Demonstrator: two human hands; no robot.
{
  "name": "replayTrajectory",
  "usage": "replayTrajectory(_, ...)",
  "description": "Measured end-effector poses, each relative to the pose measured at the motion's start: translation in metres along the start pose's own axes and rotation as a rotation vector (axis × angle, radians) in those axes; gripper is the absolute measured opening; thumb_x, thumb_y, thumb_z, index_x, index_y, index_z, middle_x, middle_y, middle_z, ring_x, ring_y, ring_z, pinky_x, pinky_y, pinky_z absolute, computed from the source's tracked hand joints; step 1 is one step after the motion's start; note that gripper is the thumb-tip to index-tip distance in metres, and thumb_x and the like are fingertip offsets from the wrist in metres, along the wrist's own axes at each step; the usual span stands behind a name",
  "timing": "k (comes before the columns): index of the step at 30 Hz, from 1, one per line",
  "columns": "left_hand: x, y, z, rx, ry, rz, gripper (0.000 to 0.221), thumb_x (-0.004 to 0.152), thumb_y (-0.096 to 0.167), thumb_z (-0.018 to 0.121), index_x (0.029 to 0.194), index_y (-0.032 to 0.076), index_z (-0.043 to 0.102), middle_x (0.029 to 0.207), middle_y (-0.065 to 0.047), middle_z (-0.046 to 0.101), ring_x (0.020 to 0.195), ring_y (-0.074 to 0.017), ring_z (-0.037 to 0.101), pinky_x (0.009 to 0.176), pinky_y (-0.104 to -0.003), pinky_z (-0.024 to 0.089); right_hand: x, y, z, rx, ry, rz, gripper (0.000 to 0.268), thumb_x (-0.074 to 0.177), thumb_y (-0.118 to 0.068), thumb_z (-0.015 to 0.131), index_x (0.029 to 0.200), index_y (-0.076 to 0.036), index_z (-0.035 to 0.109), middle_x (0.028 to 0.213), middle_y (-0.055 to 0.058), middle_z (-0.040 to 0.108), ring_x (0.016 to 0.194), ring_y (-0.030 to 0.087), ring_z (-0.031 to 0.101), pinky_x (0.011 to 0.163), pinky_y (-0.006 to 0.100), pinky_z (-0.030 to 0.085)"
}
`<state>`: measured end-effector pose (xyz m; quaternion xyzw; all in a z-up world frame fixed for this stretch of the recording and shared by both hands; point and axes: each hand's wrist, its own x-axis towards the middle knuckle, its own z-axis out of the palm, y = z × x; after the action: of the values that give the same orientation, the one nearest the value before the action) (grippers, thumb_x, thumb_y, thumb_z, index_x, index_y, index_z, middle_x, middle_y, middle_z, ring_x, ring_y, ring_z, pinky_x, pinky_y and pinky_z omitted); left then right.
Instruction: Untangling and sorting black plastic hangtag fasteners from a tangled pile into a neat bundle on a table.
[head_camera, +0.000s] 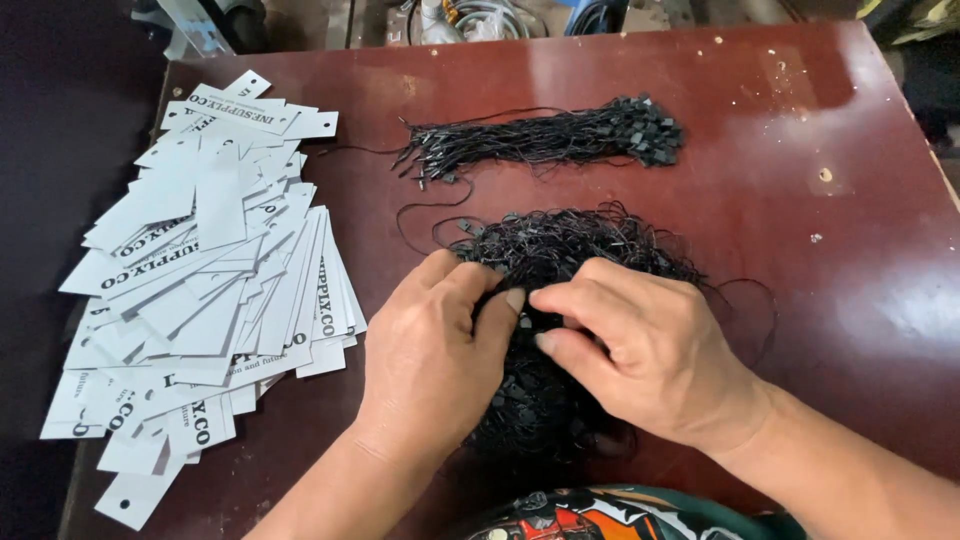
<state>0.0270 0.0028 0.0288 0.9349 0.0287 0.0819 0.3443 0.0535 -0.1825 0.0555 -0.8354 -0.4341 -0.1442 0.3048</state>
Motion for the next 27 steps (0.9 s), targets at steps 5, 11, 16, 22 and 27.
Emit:
replayTrajectory(5,0.003,0.01,-0.007,-0.159,-0.101,-0.168,0.02,0.09,0.033,0.062,0.093,0.02,0.076,0.085,0.002,0.077,0.082,-0.022,0.071,0.076,-0.037,0.052,0.005,0.003,0.013,-0.11,-0.007,-0.014,0.018,0.093,-0.013,0.076,0.096,-0.005,0.06,0.079,0.005,0.053,0.06,0.025,0.053,0.057,0.037,0.049)
replayTrajectory(11,0.006,0.026,-0.018,-0.269,-0.142,-0.468,0.023,0.086,0.03,0.067,0.105,0.029,0.08,0.077,0.01,0.074,0.076,-0.0109,0.068,0.076,-0.029,0.053,0.006,-0.001,0.01,-0.089,0.038,-0.067,0.014,0.093,0.011,0.057,0.093,-0.002,0.055,0.076,0.008,0.043,0.06,0.024,0.046,0.056,0.036,0.046)
replayTrajectory(16,0.007,0.029,-0.02,-0.298,-0.154,-0.603,0.023,0.085,0.028,0.069,0.106,0.03,0.078,0.067,0.012,0.06,0.065,-0.0072,0.057,0.071,-0.026,0.05,0.001,0.004,0.014,-0.082,-0.041,-0.051,0.011,0.088,0.002,0.066,0.086,-0.004,0.057,0.077,0.007,0.039,0.059,0.025,0.045,0.05,0.038,0.041)
replayTrajectory(22,0.006,0.026,-0.018,-0.287,-0.219,-0.621,0.04,0.078,0.019,0.065,0.113,0.033,0.079,0.076,0.014,0.064,0.071,-0.0045,0.059,0.075,-0.023,0.051,0.004,0.007,0.016,-0.193,-0.2,0.052,0.016,0.091,-0.005,0.06,0.08,-0.01,0.049,0.075,0.005,0.041,0.059,0.028,0.051,0.045,0.044,0.043)
replayTrajectory(27,0.003,0.02,-0.018,-0.314,-0.173,-0.6,0.034,0.082,0.022,0.069,0.111,0.035,0.08,0.08,0.015,0.069,0.074,-0.0034,0.064,0.078,-0.022,0.053,0.008,0.007,0.002,0.087,-0.099,0.127,0.007,0.097,-0.002,0.058,0.09,-0.005,0.055,0.079,0.005,0.059,0.06,0.022,0.054,0.056,0.035,0.047)
